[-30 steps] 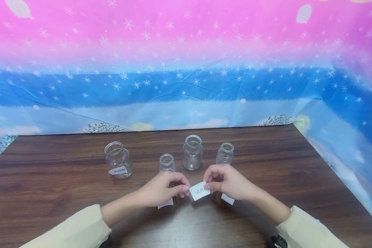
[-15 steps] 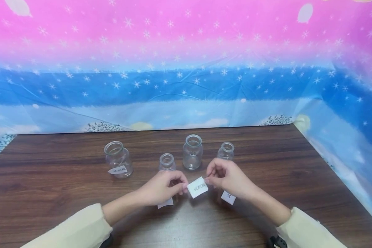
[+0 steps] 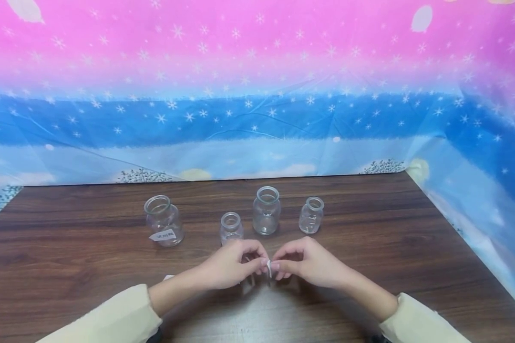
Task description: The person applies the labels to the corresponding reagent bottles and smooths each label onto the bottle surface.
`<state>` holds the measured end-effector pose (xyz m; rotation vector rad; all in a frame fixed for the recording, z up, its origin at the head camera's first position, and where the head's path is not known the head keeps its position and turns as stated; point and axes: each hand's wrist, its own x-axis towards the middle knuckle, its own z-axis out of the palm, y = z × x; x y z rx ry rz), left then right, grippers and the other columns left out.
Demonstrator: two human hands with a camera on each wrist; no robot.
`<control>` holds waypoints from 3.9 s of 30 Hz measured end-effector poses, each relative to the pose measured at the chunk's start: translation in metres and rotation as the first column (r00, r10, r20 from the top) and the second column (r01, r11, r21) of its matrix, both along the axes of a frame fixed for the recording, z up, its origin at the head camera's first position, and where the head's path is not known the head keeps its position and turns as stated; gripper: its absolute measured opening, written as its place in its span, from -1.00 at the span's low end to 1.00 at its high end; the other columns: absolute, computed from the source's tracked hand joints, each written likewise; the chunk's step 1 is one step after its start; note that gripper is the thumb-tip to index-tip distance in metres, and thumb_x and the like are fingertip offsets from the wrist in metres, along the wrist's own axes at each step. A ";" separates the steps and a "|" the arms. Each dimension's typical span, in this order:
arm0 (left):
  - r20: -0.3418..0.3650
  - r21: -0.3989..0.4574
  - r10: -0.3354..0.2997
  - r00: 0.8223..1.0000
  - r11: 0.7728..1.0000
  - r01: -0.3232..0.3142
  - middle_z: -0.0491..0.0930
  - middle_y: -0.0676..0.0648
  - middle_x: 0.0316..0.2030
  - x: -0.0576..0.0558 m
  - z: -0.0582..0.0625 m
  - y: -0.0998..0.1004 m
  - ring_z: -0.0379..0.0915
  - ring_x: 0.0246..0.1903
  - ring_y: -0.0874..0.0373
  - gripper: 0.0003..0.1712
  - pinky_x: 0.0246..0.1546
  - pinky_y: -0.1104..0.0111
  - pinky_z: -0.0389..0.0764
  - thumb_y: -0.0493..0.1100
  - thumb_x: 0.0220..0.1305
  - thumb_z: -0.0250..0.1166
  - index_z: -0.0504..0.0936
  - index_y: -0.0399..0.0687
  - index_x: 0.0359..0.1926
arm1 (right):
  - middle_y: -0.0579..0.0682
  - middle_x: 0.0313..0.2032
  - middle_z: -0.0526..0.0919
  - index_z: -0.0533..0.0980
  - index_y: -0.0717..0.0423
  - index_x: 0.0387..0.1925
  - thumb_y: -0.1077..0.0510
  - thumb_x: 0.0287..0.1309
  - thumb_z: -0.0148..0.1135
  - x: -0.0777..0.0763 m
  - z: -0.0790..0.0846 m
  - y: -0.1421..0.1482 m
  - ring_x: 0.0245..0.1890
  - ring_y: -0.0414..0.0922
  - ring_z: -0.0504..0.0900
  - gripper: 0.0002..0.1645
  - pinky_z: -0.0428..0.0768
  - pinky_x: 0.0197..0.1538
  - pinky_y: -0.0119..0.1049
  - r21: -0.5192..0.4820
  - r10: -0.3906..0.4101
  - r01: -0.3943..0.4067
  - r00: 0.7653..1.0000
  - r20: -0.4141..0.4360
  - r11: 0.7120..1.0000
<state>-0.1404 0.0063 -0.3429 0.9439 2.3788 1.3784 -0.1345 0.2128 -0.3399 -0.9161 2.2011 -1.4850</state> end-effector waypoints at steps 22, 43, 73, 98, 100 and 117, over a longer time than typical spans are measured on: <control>-0.201 -0.204 0.075 0.977 0.972 -0.117 0.49 0.11 -0.69 -0.003 -0.008 -0.009 0.25 -0.68 0.39 -0.85 -0.59 0.51 0.33 -0.37 -0.01 0.14 0.53 -0.11 -0.62 | 0.07 -0.58 0.61 0.53 0.29 -0.42 0.32 0.16 0.09 -0.003 0.016 0.037 -0.55 0.03 0.60 -0.88 0.56 -0.44 -0.18 0.121 -0.150 0.150 0.989 -0.007 0.981; -0.207 -0.075 0.095 0.974 0.991 -0.113 0.60 0.01 -0.46 0.009 0.020 0.007 0.45 -0.47 0.35 -0.84 -0.39 0.53 0.46 -0.32 0.13 0.23 0.61 -0.25 -0.24 | 0.04 -0.59 0.61 0.52 0.27 -0.42 0.30 0.18 0.08 -0.001 0.015 0.025 -0.58 -0.02 0.58 -0.87 0.53 -0.49 -0.24 0.094 -0.236 0.240 0.970 -0.055 0.966; -0.138 0.145 0.197 0.971 0.974 -0.177 0.63 -0.14 -0.51 0.002 0.005 0.013 0.55 -0.53 0.19 -0.96 -0.49 0.54 0.47 -0.43 0.12 0.21 0.55 -0.32 -0.36 | 0.04 -0.52 0.57 0.52 0.25 -0.43 0.33 0.08 0.20 -0.002 0.010 0.009 -0.52 -0.12 0.55 -0.97 0.54 -0.40 -0.26 0.076 -0.316 0.322 0.945 -0.082 0.944; -0.453 -0.001 0.395 0.799 0.896 -0.443 0.51 0.01 -0.61 -0.022 -0.002 0.017 0.41 -0.59 0.20 -0.89 -0.56 0.45 0.38 -0.36 0.09 0.24 0.49 -0.16 -0.51 | 0.26 0.01 0.48 0.49 0.13 -0.59 0.33 -0.01 0.27 -0.038 0.006 -0.016 0.00 0.19 0.46 -0.85 0.50 -0.10 -0.06 0.187 -0.442 0.527 0.822 -0.358 0.829; -0.457 -0.005 0.396 0.797 0.894 -0.448 0.51 0.00 -0.61 -0.024 -0.002 0.018 0.41 -0.60 0.19 -0.90 -0.56 0.44 0.38 -0.36 0.09 0.24 0.50 -0.16 -0.50 | 0.26 0.04 0.47 0.50 0.14 -0.59 0.32 0.00 0.27 -0.040 0.006 -0.017 0.01 0.19 0.46 -0.85 0.49 -0.08 -0.07 0.188 -0.448 0.528 0.826 -0.343 0.828; -0.435 -0.014 0.435 0.789 0.872 -0.489 0.45 0.01 -0.59 -0.025 -0.004 0.022 0.42 -0.55 0.15 -0.84 -0.55 0.35 0.39 -0.25 0.13 0.27 0.41 -0.14 -0.41 | 0.24 0.08 0.46 0.51 0.15 -0.58 0.32 0.02 0.25 -0.047 0.000 -0.017 0.07 0.17 0.42 -0.87 0.47 -0.04 -0.04 0.200 -0.482 0.554 0.817 -0.317 0.808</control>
